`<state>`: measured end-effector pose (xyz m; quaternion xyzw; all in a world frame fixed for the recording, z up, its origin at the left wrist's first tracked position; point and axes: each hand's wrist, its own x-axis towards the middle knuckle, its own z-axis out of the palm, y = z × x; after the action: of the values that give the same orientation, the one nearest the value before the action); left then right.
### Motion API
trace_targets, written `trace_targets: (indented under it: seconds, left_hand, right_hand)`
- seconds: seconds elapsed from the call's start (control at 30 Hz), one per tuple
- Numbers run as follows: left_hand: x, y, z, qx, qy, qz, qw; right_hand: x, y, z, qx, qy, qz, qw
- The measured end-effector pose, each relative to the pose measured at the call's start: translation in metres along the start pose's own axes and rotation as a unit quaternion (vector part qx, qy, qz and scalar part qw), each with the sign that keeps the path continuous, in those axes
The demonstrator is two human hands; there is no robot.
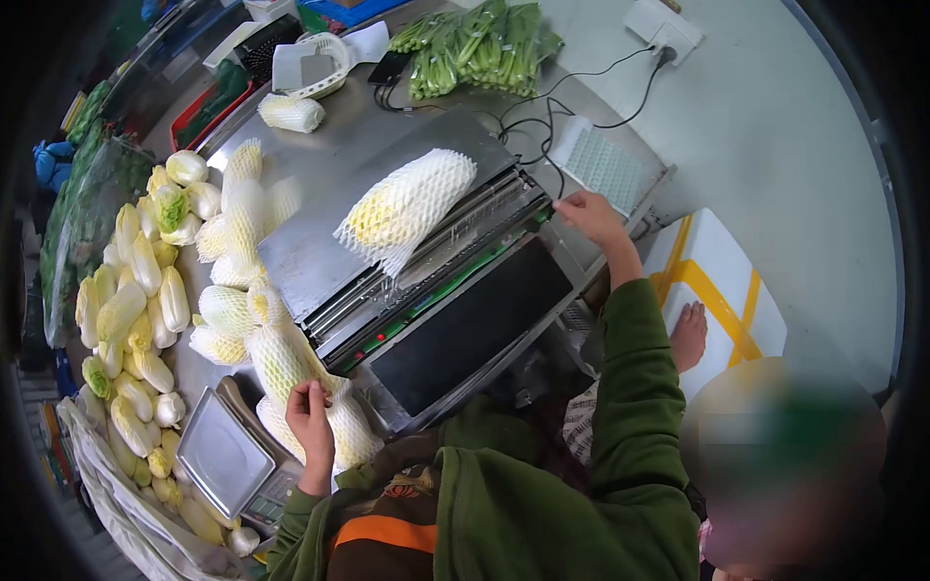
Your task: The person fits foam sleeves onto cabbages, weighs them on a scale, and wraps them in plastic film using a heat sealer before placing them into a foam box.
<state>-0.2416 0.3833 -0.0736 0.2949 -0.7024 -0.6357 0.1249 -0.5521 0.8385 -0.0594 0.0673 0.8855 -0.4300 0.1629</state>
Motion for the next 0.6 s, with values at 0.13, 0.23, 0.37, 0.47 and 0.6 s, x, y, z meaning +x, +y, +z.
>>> trace_targets:
  seconds: [0.13, 0.23, 0.37, 0.47, 0.6]
  left_hand:
    - [-0.001, 0.022, 0.029, 0.113, -0.022, 0.18, 0.977]
    - [0.018, 0.05, 0.051, 0.157, -0.026, 0.221, 0.962]
    - [0.047, 0.073, 0.072, 0.266, -0.041, 0.291, 0.918]
    - [0.068, 0.065, 0.087, 0.326, -0.061, 0.281, 0.9]
    - [0.086, 0.085, 0.108, 0.314, -0.073, 0.224, 0.92]
  right_hand:
    - [-0.03, -0.029, 0.019, 0.086, -0.055, 0.044, 0.994]
    - [-0.011, -0.018, 0.04, 0.139, 0.041, -0.039, 0.989]
    - [0.017, -0.023, 0.051, -0.003, 0.136, -0.158, 0.978]
    - [0.009, -0.054, 0.051, -0.205, 0.165, -0.118, 0.958]
    - [0.027, -0.063, 0.065, -0.134, 0.197, -0.139, 0.961]
